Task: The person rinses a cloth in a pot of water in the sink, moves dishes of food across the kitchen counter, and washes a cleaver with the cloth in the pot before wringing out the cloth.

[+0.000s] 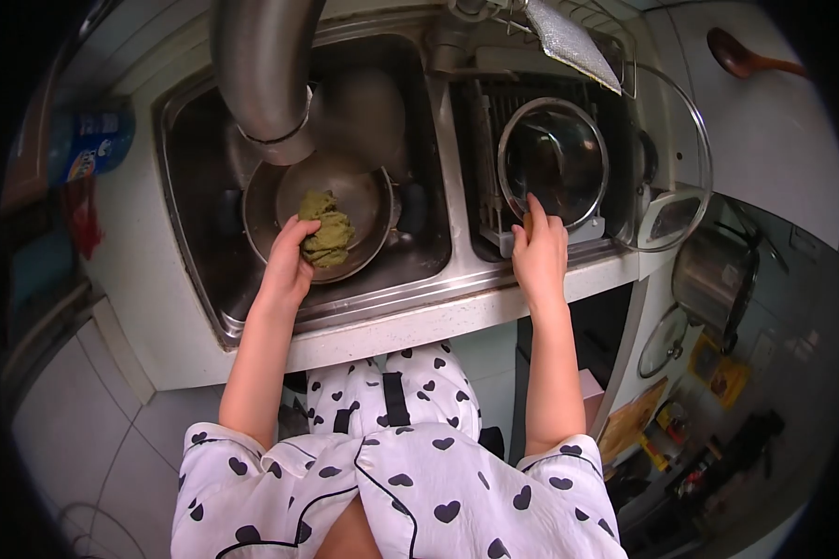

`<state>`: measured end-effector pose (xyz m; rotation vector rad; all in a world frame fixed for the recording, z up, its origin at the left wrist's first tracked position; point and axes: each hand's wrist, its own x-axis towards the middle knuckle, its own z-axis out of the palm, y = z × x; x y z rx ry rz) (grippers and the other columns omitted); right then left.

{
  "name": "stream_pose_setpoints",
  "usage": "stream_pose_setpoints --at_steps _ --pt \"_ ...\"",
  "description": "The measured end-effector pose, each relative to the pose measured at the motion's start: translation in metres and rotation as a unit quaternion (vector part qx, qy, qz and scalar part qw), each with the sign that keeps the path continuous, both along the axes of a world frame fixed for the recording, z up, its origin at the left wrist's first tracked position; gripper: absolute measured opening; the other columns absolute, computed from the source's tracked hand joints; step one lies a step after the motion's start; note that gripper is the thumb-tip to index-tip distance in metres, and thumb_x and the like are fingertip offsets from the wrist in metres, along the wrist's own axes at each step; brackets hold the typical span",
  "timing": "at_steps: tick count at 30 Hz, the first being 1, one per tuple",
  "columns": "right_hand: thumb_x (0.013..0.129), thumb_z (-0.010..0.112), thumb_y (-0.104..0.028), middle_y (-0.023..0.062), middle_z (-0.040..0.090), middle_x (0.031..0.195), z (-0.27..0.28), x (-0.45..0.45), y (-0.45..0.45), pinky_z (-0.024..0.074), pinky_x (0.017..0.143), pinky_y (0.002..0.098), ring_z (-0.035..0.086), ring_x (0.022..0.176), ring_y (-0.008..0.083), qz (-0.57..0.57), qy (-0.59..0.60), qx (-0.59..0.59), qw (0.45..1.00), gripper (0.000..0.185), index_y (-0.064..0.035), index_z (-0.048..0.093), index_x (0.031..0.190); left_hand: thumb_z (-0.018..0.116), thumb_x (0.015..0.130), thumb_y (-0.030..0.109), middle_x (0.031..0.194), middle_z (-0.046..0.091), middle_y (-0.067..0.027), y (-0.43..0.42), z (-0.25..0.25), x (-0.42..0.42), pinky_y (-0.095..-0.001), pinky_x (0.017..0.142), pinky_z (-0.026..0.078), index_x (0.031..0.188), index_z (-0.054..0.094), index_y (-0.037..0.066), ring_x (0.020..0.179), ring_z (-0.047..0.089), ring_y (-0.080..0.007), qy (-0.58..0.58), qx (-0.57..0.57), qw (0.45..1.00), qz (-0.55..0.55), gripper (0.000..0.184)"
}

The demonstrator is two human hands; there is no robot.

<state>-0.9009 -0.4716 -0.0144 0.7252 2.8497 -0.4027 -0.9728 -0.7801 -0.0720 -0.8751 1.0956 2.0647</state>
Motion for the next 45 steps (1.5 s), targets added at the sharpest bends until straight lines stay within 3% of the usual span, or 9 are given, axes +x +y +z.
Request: stream_pose_setpoints --at_steps 13,17,21,25,29,32,36,41,45 --pt "0.079 0.059 -0.008 0.0173 0.049 0.114 0.012 0.003 -0.010 0.0386 0.092 0.0391 0.048 0.106 0.0336 0.029 0.059 0.081 0.995 0.047 -0.0055 0.049 0.125 0.053 0.084 0.009 0.105 0.057 -0.0094 0.052 0.068 -0.002 -0.0298 0.080 0.047 0.116 0.044 0.002 0.094 0.057 -0.0175 0.041 0.075 0.993 -0.087 0.034" --pt "0.081 0.055 -0.005 0.0172 0.047 0.120 0.026 -0.011 -0.035 0.0351 0.097 0.0372 0.046 0.112 0.0328 0.034 0.200 -0.124 0.971 0.041 -0.0043 0.051 0.121 0.055 0.083 0.008 0.104 0.057 -0.0088 0.095 0.075 0.000 -0.0281 0.081 0.046 0.115 0.046 0.001 0.094 0.057 -0.0158 0.055 0.097 0.985 -0.130 0.034" --pt "0.095 0.041 -0.037 0.0114 0.048 0.124 0.016 -0.013 -0.055 0.0371 0.097 0.0318 0.047 0.116 0.0234 -0.204 0.213 -0.499 0.815 0.048 -0.0038 0.042 0.130 0.058 0.083 0.008 0.105 0.057 -0.0077 0.136 0.083 0.008 -0.0262 0.083 0.045 0.116 0.047 0.000 0.096 0.056 -0.0126 0.121 0.101 0.976 -0.147 0.036" --pt "0.093 0.041 -0.044 0.0125 0.051 0.123 0.031 -0.013 -0.046 0.0385 0.098 0.0382 0.050 0.113 0.0243 -0.385 0.197 -0.747 0.506 0.053 -0.0045 0.044 0.128 0.058 0.081 0.009 0.104 0.059 -0.0065 0.160 0.086 0.010 -0.0238 0.083 0.044 0.113 0.052 -0.001 0.094 0.056 -0.0116 0.172 0.102 0.961 -0.193 0.035" --pt "0.091 0.049 -0.031 0.0128 0.056 0.114 0.033 -0.018 -0.030 0.0441 0.092 0.0364 0.056 0.104 0.0243 -0.372 0.221 -0.778 0.455 0.043 -0.0013 0.048 0.122 0.055 0.079 0.010 0.105 0.058 -0.0088 0.172 0.073 0.006 -0.0268 0.085 0.044 0.112 0.053 -0.003 0.096 0.056 -0.0155 0.201 0.125 0.927 -0.290 0.036" --pt "0.088 0.048 -0.024 0.0143 0.057 0.112 0.030 -0.020 -0.020 0.0440 0.092 0.0366 0.057 0.102 0.0250 -0.346 0.216 -0.799 0.443 0.041 0.0005 0.048 0.122 0.056 0.080 0.013 0.107 0.056 -0.0130 0.179 0.076 0.019 -0.0303 0.086 0.043 0.115 0.050 -0.002 0.098 0.056 -0.0227 0.433 -0.157 0.835 -0.300 0.038" --pt "0.088 0.048 -0.022 0.0145 0.058 0.112 0.033 -0.019 -0.025 0.0445 0.092 0.0370 0.057 0.102 0.0252 -0.359 0.221 -0.802 0.423 0.037 0.0014 0.052 0.116 0.058 0.084 0.020 0.120 0.044 -0.0142 0.167 0.075 0.023 -0.0336 0.093 0.038 0.126 0.041 0.002 0.110 0.045 -0.0266 0.523 -0.253 0.801 -0.144 0.049" --pt "0.087 0.051 -0.021 0.0122 0.060 0.109 0.031 -0.028 -0.064 0.0461 0.090 0.0362 0.058 0.099 0.0237 -0.381 0.135 -0.837 0.369 0.032 -0.0002 0.055 0.111 0.041 0.096 0.032 0.133 0.032 -0.0140 0.132 0.046 0.016 -0.0327 0.105 0.023 0.136 0.031 0.003 0.123 0.032 -0.0223 0.281 -0.010 0.958 -0.058 0.050" --pt "0.088 0.054 -0.023 0.0079 0.061 0.106 0.001 -0.046 -0.105 0.0471 0.087 0.0336 0.059 0.098 0.0198 -0.386 0.078 -0.836 0.382 0.027 -0.0040 0.057 0.107 0.044 0.096 0.025 0.122 0.047 -0.0091 0.097 0.043 0.011 -0.0280 0.096 0.035 0.129 0.038 0.003 0.113 0.045 -0.0167 0.199 0.030 0.979 0.008 0.040"
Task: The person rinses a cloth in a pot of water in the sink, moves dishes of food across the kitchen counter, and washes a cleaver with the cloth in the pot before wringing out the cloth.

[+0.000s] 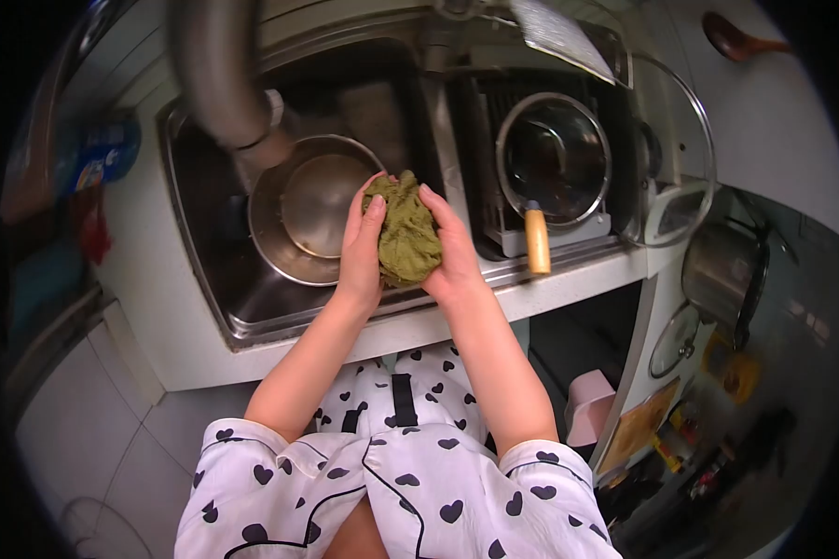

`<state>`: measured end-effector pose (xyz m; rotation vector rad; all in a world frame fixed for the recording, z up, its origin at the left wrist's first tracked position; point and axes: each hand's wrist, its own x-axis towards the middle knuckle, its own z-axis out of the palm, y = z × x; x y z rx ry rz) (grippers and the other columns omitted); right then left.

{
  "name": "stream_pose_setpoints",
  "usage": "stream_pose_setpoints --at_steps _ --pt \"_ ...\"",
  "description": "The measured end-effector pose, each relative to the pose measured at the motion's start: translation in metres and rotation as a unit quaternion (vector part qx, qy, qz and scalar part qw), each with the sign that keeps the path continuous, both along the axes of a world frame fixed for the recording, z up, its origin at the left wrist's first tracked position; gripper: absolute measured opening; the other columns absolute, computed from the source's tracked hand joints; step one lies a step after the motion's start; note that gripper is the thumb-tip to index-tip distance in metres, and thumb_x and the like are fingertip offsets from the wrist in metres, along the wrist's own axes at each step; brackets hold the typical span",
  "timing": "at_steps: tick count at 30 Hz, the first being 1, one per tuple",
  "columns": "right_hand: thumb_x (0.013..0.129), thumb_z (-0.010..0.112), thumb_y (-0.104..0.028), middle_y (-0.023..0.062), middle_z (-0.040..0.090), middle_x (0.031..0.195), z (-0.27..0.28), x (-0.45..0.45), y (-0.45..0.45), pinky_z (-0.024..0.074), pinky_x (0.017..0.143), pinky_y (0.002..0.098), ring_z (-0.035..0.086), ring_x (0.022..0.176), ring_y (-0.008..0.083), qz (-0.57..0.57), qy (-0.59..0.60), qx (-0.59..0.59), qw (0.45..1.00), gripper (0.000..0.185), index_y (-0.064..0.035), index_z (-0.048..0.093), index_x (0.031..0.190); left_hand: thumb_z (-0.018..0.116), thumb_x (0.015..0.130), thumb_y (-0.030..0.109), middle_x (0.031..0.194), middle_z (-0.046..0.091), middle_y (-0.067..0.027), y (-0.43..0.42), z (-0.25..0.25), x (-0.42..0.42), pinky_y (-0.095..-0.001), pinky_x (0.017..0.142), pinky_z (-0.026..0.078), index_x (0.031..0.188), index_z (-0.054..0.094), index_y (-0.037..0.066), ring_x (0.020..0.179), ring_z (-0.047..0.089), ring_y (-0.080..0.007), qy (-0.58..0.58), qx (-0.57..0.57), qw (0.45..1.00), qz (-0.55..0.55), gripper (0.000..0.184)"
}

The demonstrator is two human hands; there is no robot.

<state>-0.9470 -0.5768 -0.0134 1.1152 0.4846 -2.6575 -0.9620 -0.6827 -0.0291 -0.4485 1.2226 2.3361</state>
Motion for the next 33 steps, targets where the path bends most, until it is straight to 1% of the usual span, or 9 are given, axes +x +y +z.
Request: stream_pose_setpoints --at_steps 3,6,9,13,16,20,24,30,33 --pt "0.086 0.060 -0.024 0.0072 0.059 0.108 -0.033 -0.016 -0.029 0.0456 0.089 0.0328 0.056 0.102 0.0189 0.068 -0.039 -0.001 0.997 0.037 -0.0053 0.051 0.117 0.045 0.095 0.016 0.112 0.055 -0.0078 -0.031 -0.027 -0.002 -0.0275 0.087 0.044 0.121 0.044 0.002 0.102 0.054 -0.0153 -0.041 -0.073 0.994 0.072 0.030" --pt "0.078 0.069 -0.019 0.0124 0.052 0.114 -0.047 -0.029 -0.058 0.0401 0.092 0.0303 0.048 0.111 0.0220 0.208 -0.004 0.208 0.956 0.075 -0.0038 0.027 0.137 0.044 0.095 0.017 0.113 0.054 -0.0096 -0.061 -0.036 -0.011 -0.0272 0.086 0.042 0.122 0.044 0.001 0.101 0.052 -0.0161 -0.106 -0.113 0.976 0.152 0.032" --pt "0.076 0.065 -0.013 0.0114 0.049 0.118 -0.094 -0.040 -0.068 0.0398 0.091 0.0311 0.047 0.111 0.0218 0.289 -0.030 0.321 0.901 0.073 -0.0057 0.027 0.138 0.044 0.094 0.017 0.114 0.054 -0.0112 -0.093 -0.094 -0.014 -0.0300 0.090 0.040 0.125 0.041 -0.001 0.104 0.051 -0.0187 -0.103 -0.158 0.966 0.179 0.036" --pt "0.074 0.055 -0.005 0.0118 0.055 0.111 -0.132 -0.043 -0.074 0.0422 0.085 0.0310 0.054 0.099 0.0223 0.278 -0.086 0.555 0.779 0.058 -0.0023 0.040 0.130 0.046 0.088 0.012 0.126 0.044 -0.0162 -0.117 -0.130 -0.025 -0.0343 0.098 0.035 0.131 0.038 0.003 0.117 0.043 -0.0250 -0.134 -0.305 0.941 0.068 0.044" --pt "0.074 0.054 -0.006 0.0141 0.055 0.117 -0.155 -0.034 -0.081 0.0405 0.089 0.0303 0.053 0.106 0.0238 0.317 -0.044 0.545 0.775 0.054 -0.0016 0.045 0.127 0.047 0.079 0.008 0.141 0.025 -0.0182 -0.121 -0.149 -0.030 -0.0385 0.106 0.025 0.135 0.037 0.012 0.130 0.027 -0.0347 -0.091 -0.474 0.876 -0.008 0.057" --pt "0.069 0.059 -0.013 0.0207 0.048 0.126 -0.179 -0.027 -0.093 0.0397 0.094 0.0348 0.047 0.116 0.0322 0.394 -0.036 0.485 0.780 0.057 -0.0062 0.051 0.125 0.053 0.078 0.016 0.145 0.018 -0.0166 -0.124 -0.190 -0.039 -0.0413 0.107 0.024 0.139 0.029 0.015 0.130 0.024 -0.0400 -0.013 -0.577 0.780 -0.242 0.065" --pt "0.072 0.060 -0.021 0.0199 0.041 0.131 -0.199 -0.032 -0.098 0.0355 0.099 0.0361 0.039 0.123 0.0337 0.393 -0.097 0.515 0.755 0.062 -0.0110 0.045 0.131 0.061 0.077 0.024 0.143 0.020 -0.0183 -0.109 -0.179 -0.033 -0.0423 0.104 0.030 0.135 0.036 0.014 0.131 0.021 -0.0397 0.076 -0.687 0.673 -0.266 0.064" --pt "0.082 0.056 -0.044 0.0139 0.040 0.132 -0.194 -0.043 -0.106 0.0347 0.096 0.0433 0.040 0.121 0.0290 0.311 -0.187 0.454 0.814 0.063 -0.0104 0.040 0.133 0.065 0.073 0.018 0.127 0.040 -0.0193 -0.107 -0.193 -0.039 -0.0401 0.093 0.041 0.132 0.040 0.012 0.113 0.044 -0.0333 0.069 -0.625 0.752 -0.198 0.064" --pt "0.081 0.055 -0.051 0.0097 0.046 0.125 -0.168 -0.054 -0.103 0.0374 0.092 0.0502 0.044 0.116 0.0288 0.254 -0.193 0.225 0.921 0.057 -0.0145 0.048 0.124 0.065 0.073 0.012 0.104 0.055 -0.0142 -0.102 -0.179 -0.055 -0.0331 0.078 0.047 0.125 0.044 0.009 0.093 0.055 -0.0248 -0.150 -0.221 0.935 -0.233 0.056"
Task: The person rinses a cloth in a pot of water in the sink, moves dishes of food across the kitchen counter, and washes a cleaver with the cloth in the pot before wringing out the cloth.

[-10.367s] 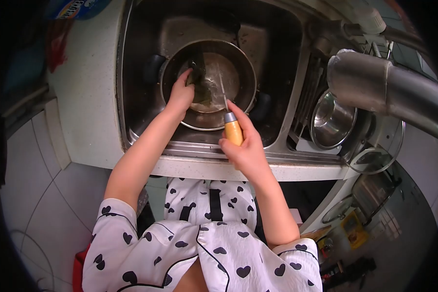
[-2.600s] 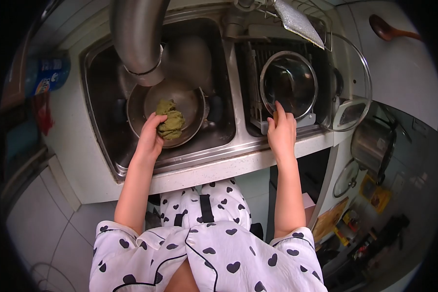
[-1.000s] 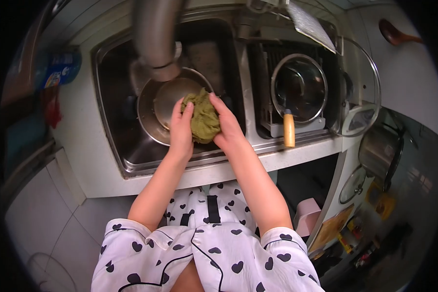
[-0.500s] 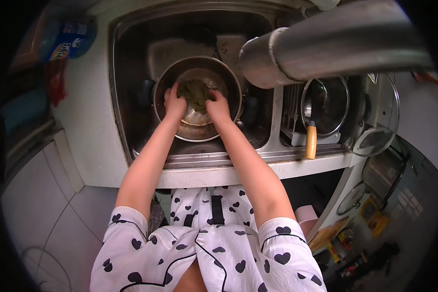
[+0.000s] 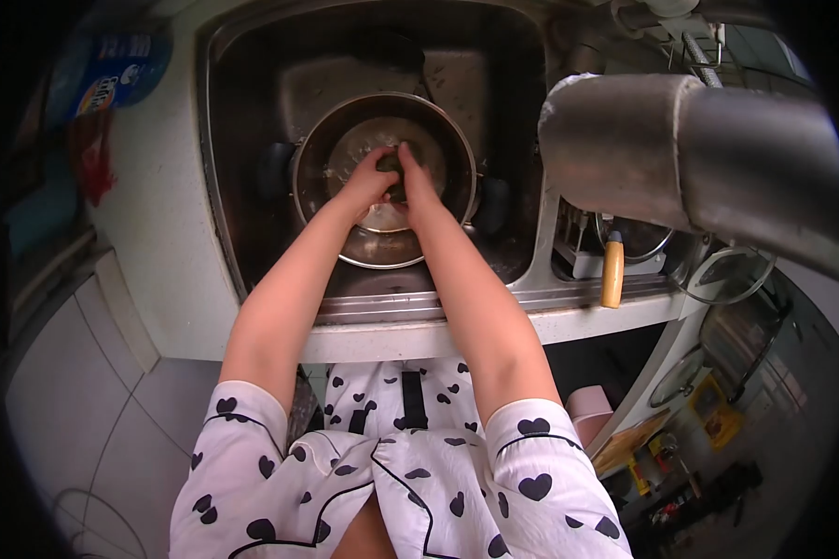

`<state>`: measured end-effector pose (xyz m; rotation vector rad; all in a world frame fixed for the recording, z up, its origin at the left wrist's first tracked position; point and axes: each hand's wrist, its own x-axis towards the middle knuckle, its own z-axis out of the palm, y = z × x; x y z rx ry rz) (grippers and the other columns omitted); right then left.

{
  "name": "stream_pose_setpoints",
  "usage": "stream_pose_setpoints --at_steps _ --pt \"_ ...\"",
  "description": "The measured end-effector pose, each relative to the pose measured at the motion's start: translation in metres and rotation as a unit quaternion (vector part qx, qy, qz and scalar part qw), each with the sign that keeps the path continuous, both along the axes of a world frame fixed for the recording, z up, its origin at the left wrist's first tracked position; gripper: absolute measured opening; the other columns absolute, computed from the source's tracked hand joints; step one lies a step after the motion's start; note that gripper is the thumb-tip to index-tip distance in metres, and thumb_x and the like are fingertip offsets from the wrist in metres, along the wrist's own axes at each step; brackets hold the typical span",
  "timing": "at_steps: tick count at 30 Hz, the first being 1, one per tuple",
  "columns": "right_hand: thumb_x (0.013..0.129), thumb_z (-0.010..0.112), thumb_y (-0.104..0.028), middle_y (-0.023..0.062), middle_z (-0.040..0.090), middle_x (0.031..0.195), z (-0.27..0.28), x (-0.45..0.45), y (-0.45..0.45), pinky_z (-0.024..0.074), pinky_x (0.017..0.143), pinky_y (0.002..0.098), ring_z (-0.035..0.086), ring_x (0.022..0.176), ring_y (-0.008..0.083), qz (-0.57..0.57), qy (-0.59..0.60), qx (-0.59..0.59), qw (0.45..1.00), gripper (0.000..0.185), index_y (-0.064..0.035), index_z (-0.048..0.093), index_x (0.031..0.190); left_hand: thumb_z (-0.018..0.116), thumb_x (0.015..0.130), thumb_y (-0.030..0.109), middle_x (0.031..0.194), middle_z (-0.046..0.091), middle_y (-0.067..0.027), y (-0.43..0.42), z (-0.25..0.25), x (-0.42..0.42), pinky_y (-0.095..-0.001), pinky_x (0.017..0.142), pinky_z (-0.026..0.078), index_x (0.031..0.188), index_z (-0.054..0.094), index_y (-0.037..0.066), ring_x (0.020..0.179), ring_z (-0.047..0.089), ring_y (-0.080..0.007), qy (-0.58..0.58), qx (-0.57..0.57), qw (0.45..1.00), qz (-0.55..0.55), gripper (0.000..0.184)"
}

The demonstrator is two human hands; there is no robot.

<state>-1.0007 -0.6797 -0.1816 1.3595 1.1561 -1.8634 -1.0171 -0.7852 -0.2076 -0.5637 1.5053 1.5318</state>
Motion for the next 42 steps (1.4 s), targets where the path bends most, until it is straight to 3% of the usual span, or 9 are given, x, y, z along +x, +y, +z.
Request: stream_pose_setpoints --at_steps 4,10,18,23,26,30,31,37,42 --pt "0.084 0.058 -0.040 0.0063 0.060 0.093 0.003 -0.007 0.023 0.0478 0.076 0.0423 0.059 0.086 0.0233 -0.104 0.013 -0.227 0.968 0.032 -0.0112 0.057 0.099 0.068 0.076 0.015 0.087 0.059 -0.0098 0.007 0.038 0.014 -0.0313 0.065 0.045 0.106 0.054 0.004 0.077 0.057 -0.0163 0.321 0.011 0.944 -0.074 0.035" --pt "0.089 0.055 -0.023 0.0069 0.059 0.081 -0.001 -0.010 0.019 0.0512 0.065 0.0348 0.060 0.073 0.0214 -0.115 0.069 -0.299 0.945 0.015 -0.0080 0.057 0.092 0.060 0.081 0.034 0.086 0.063 -0.0208 0.010 0.107 0.019 -0.0421 0.068 0.047 0.092 0.061 0.004 0.083 0.061 -0.0376 0.323 -0.142 0.931 -0.094 0.031" --pt "0.094 0.045 -0.026 0.0125 0.057 0.108 0.027 0.002 0.001 0.0421 0.087 0.0328 0.054 0.100 0.0225 0.049 0.164 0.075 0.982 0.036 -0.0026 0.047 0.121 0.036 0.093 0.040 0.087 0.063 -0.0209 -0.009 0.066 0.002 -0.0459 0.073 0.047 0.100 0.063 0.012 0.084 0.060 -0.0389 0.305 -0.326 0.877 -0.175 0.039" --pt "0.086 0.056 -0.021 0.0168 0.049 0.123 -0.002 0.008 0.018 0.0377 0.095 0.0344 0.046 0.115 0.0279 0.233 0.135 0.337 0.902 0.054 -0.0016 0.036 0.132 0.050 0.088 0.024 0.126 0.042 -0.0173 -0.020 0.026 0.007 -0.0473 0.090 0.040 0.123 0.050 0.011 0.114 0.042 -0.0377 0.290 -0.379 0.871 -0.118 0.037" --pt "0.082 0.059 -0.020 0.0205 0.044 0.129 -0.014 0.017 0.021 0.0347 0.098 0.0341 0.042 0.121 0.0296 0.265 0.089 0.358 0.891 0.064 -0.0019 0.030 0.136 0.054 0.085 0.024 0.135 0.033 -0.0167 -0.009 0.003 0.018 -0.0545 0.096 0.033 0.132 0.040 0.015 0.124 0.031 -0.0380 0.371 -0.488 0.782 -0.109 0.049" --pt "0.082 0.058 -0.018 0.0207 0.042 0.133 -0.032 0.021 0.013 0.0331 0.099 0.0338 0.041 0.122 0.0282 0.201 0.070 0.230 0.950 0.067 -0.0026 0.026 0.139 0.058 0.082 0.024 0.142 0.020 -0.0150 0.010 0.002 0.026 -0.0638 0.099 0.022 0.137 0.031 0.019 0.132 0.019 -0.0370 0.302 -0.424 0.806 -0.282 0.061" --pt "0.076 0.063 -0.033 0.0237 0.032 0.137 -0.037 0.021 0.014 0.0293 0.104 0.0374 0.032 0.127 0.0362 0.184 0.062 0.223 0.955 0.073 -0.0099 0.033 0.138 0.060 0.081 0.025 0.143 0.020 -0.0146 0.010 0.001 0.025 -0.0628 0.099 0.025 0.137 0.031 0.020 0.131 0.019 -0.0377 0.310 -0.439 0.782 -0.315 0.063" --pt "0.082 0.057 -0.035 0.0206 0.037 0.134 -0.047 0.015 0.013 0.0341 0.100 0.0407 0.035 0.125 0.0348 0.121 0.064 0.292 0.947 0.061 -0.0103 0.038 0.134 0.066 0.073 0.012 0.135 0.030 -0.0162 0.010 0.000 0.010 -0.0481 0.092 0.042 0.130 0.039 0.023 0.118 0.039 -0.0374 0.275 -0.423 0.846 -0.173 0.065" --pt "0.088 0.052 -0.038 0.0127 0.056 0.111 -0.012 -0.001 0.016 0.0420 0.091 0.0426 0.053 0.105 0.0274 -0.088 -0.011 -0.110 0.990 0.048 -0.0031 0.049 0.121 0.065 0.073 0.009 0.105 0.057 -0.0167 0.020 -0.011 0.016 -0.0329 0.082 0.046 0.109 0.054 0.006 0.094 0.057 -0.0249 0.197 -0.031 0.977 0.075 0.038"
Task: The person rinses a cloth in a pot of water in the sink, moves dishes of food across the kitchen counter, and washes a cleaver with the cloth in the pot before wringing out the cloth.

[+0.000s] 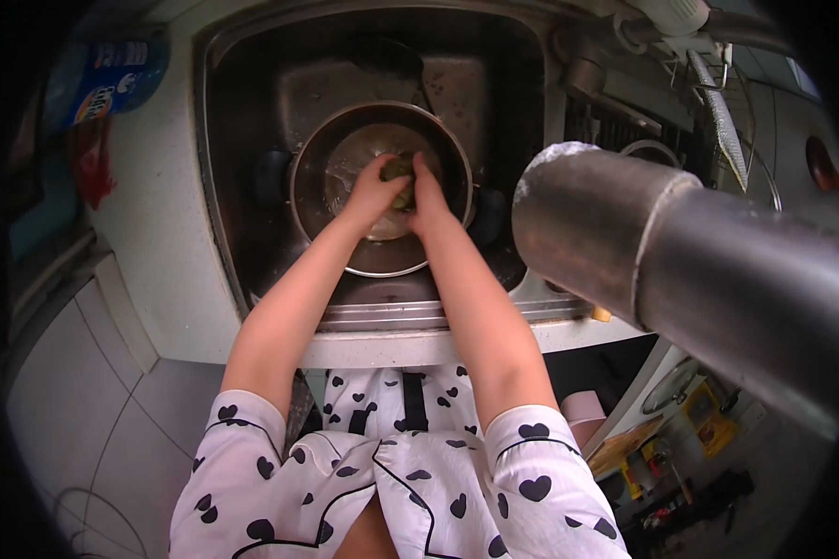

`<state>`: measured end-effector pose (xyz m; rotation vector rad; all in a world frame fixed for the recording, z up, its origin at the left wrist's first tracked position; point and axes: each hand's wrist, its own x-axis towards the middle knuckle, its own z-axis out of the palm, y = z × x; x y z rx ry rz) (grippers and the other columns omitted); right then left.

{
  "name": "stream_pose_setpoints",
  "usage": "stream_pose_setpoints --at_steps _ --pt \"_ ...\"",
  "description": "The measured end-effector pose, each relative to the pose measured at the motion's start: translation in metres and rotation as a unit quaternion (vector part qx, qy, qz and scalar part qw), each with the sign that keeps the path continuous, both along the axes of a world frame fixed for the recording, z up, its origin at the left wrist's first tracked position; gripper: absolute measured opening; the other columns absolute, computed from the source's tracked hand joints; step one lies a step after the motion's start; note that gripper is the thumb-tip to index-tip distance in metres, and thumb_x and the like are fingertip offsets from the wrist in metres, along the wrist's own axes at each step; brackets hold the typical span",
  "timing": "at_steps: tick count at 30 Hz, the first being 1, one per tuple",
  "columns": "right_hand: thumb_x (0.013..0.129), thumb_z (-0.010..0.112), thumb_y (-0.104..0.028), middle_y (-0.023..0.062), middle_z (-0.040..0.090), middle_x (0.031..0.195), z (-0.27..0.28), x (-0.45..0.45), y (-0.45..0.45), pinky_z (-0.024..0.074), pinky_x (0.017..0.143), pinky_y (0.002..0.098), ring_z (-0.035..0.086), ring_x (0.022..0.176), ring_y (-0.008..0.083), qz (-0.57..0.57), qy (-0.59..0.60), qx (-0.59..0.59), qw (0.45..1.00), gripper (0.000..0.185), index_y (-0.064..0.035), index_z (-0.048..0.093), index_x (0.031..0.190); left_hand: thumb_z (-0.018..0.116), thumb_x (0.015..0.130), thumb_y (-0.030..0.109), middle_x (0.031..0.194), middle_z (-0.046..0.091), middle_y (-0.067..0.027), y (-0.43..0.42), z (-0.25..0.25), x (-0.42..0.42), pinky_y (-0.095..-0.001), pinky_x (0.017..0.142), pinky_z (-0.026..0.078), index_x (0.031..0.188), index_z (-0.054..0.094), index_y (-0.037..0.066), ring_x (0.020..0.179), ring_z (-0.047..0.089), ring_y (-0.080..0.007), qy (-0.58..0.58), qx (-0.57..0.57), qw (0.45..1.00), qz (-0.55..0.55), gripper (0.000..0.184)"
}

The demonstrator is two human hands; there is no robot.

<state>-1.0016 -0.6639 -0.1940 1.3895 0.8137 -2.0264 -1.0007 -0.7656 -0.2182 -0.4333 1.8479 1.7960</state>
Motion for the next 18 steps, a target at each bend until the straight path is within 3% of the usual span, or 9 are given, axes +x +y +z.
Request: stream_pose_setpoints --at_steps 2,3,5,8,9,12,13,14,18 --pt "0.091 0.049 -0.033 0.0098 0.062 0.095 -0.027 0.002 0.017 0.0489 0.082 0.0413 0.061 0.087 0.0250 -0.049 0.018 -0.176 0.983 0.039 -0.0031 0.053 0.115 0.067 0.074 0.013 0.092 0.061 -0.0130 0.000 0.063 -0.006 -0.0294 0.078 0.046 0.105 0.056 0.002 0.090 0.058 -0.0182 0.080 -0.010 0.991 -0.108 0.035" --pt "0.088 0.054 -0.033 0.0086 0.062 0.094 -0.033 0.012 0.019 0.0494 0.080 0.0379 0.061 0.085 0.0230 -0.011 0.119 -0.125 0.985 0.037 -0.0038 0.056 0.110 0.069 0.074 0.016 0.092 0.062 -0.0112 0.002 0.078 -0.001 -0.0292 0.076 0.046 0.103 0.056 0.001 0.089 0.058 -0.0164 0.107 -0.017 0.986 -0.124 0.035" --pt "0.083 0.063 -0.034 0.0078 0.062 0.092 -0.037 0.020 0.027 0.0492 0.077 0.0333 0.061 0.082 0.0215 0.113 0.275 -0.032 0.954 0.035 -0.0047 0.059 0.103 0.069 0.075 0.023 0.089 0.061 -0.0142 0.004 0.103 0.006 -0.0332 0.073 0.046 0.097 0.057 0.001 0.082 0.059 -0.0263 0.178 -0.059 0.969 -0.158 0.033" --pt "0.083 0.062 -0.042 0.0097 0.062 0.092 0.011 -0.001 -0.001 0.0484 0.076 0.0330 0.060 0.081 0.0212 -0.031 0.089 -0.111 0.989 0.044 -0.0037 0.057 0.104 0.065 0.078 0.029 0.087 0.061 -0.0155 0.002 0.119 0.009 -0.0398 0.069 0.047 0.089 0.058 0.004 0.080 0.058 -0.0361 0.229 -0.141 0.943 -0.196 0.028" --pt "0.086 0.057 -0.047 0.0115 0.060 0.094 0.037 -0.011 -0.003 0.0483 0.073 0.0364 0.059 0.082 0.0230 0.059 0.029 0.006 0.998 0.048 -0.0036 0.055 0.106 0.063 0.079 0.030 0.086 0.062 -0.0155 0.002 0.120 0.009 -0.0421 0.069 0.047 0.088 0.059 0.005 0.081 0.058 -0.0388 0.225 -0.160 0.939 -0.205 0.027" --pt "0.089 0.051 -0.045 0.0123 0.060 0.097 0.018 0.001 -0.005 0.0486 0.073 0.0394 0.059 0.084 0.0261 -0.030 -0.005 -0.039 0.999 0.045 -0.0038 0.054 0.106 0.055 0.083 0.037 0.084 0.062 -0.0145 -0.002 0.107 -0.001 -0.0430 0.067 0.047 0.086 0.060 0.007 0.079 0.059 -0.0381 0.197 -0.253 0.929 -0.183 0.031" --pt "0.093 0.046 -0.040 0.0134 0.059 0.099 0.025 0.008 -0.014 0.0490 0.074 0.0408 0.059 0.086 0.0277 -0.080 0.054 -0.053 0.994 0.043 -0.0010 0.052 0.109 0.052 0.085 0.039 0.082 0.062 -0.0151 -0.002 0.100 -0.008 -0.0441 0.067 0.047 0.085 0.061 0.007 0.078 0.059 -0.0378 0.164 -0.293 0.930 -0.152 0.033" --pt "0.093 0.045 -0.039 0.0138 0.059 0.100 0.027 0.008 -0.014 0.0489 0.075 0.0405 0.059 0.087 0.0274 -0.063 0.042 -0.017 0.997 0.044 0.0001 0.051 0.111 0.053 0.085 0.039 0.084 0.062 -0.0157 -0.007 0.093 -0.017 -0.0439 0.068 0.048 0.089 0.062 0.007 0.079 0.060 -0.0368 0.107 -0.298 0.936 -0.153 0.033" --pt "0.093 0.046 -0.033 0.0135 0.057 0.107 0.028 0.006 0.001 0.0457 0.083 0.0381 0.057 0.097 0.0254 0.042 0.080 0.167 0.982 0.041 0.0005 0.048 0.117 0.054 0.085 0.036 0.107 0.057 -0.0146 -0.016 0.067 -0.024 -0.0423 0.075 0.048 0.097 0.062 0.009 0.100 0.054 -0.0335 0.152 -0.361 0.907 -0.152 0.030"
